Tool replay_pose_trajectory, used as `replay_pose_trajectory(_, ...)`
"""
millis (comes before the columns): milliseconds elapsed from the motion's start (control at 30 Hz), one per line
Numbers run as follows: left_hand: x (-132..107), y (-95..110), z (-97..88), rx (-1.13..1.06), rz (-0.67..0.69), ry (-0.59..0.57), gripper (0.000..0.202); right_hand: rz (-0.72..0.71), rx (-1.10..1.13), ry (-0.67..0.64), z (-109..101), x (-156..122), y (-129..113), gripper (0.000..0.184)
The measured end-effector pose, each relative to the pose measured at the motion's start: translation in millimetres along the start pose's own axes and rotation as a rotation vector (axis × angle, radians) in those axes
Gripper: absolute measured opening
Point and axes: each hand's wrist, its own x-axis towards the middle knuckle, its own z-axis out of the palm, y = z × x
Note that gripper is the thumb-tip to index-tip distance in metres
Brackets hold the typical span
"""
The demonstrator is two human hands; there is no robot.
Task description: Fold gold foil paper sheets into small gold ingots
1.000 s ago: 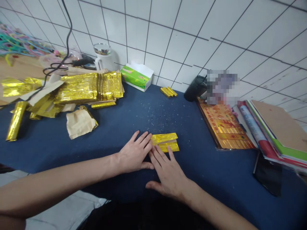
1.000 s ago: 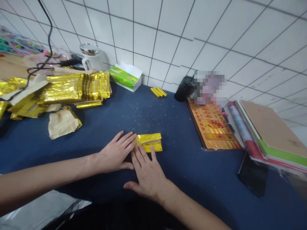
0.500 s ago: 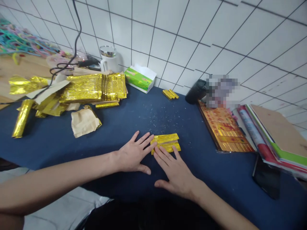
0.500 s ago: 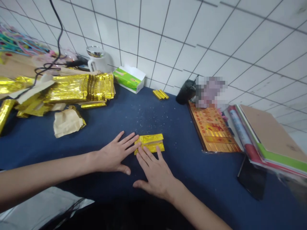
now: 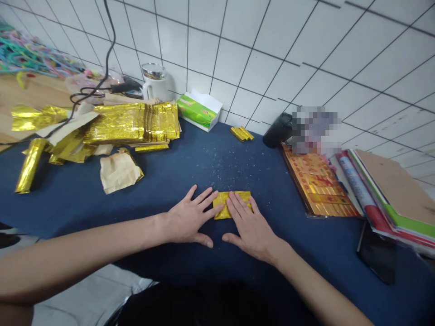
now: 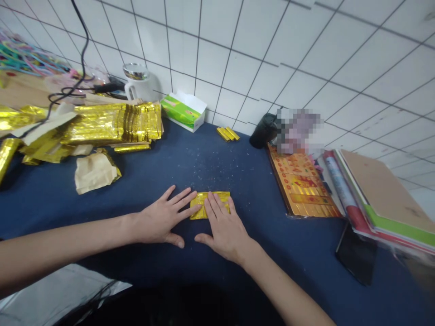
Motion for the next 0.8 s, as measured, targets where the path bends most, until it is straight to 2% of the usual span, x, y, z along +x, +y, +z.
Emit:
replay_pose_trajectory(67,0,0,-0.8,-0.002,0.002,-0.007,0.094,-0.007,0.021,-0.025,-12,4,-1,0.081)
replay_pose_trajectory(167,1,0,-2.4,-0.008,-0.003,-0.028,0.094,-0.055,0.031,0.039,-23,14,-4,0.078)
replay_pose_trajectory(267,2,0,-2.6,-0.002,-0.013,-0.032,0.095,-0.126,0.066,0.022,-18,21,-9,0.078)
replay_pose_trajectory(500,-8,9,4.9,0.094,-0.018,0.053,0.085,-0.089,0.077,-0.005,1,21,-14,0.083)
replay_pose_trajectory(667,-15,21,5.3,0.119,0.016,0.079,0.076,-0.096,0.084,0.015,-4,22,-13,0.079)
replay_pose_trajectory(800,-11,20,-2.1,0.107,0.049,0.088,0.071,-0.101,0.123,-0.038,-19,27,-7,0.076)
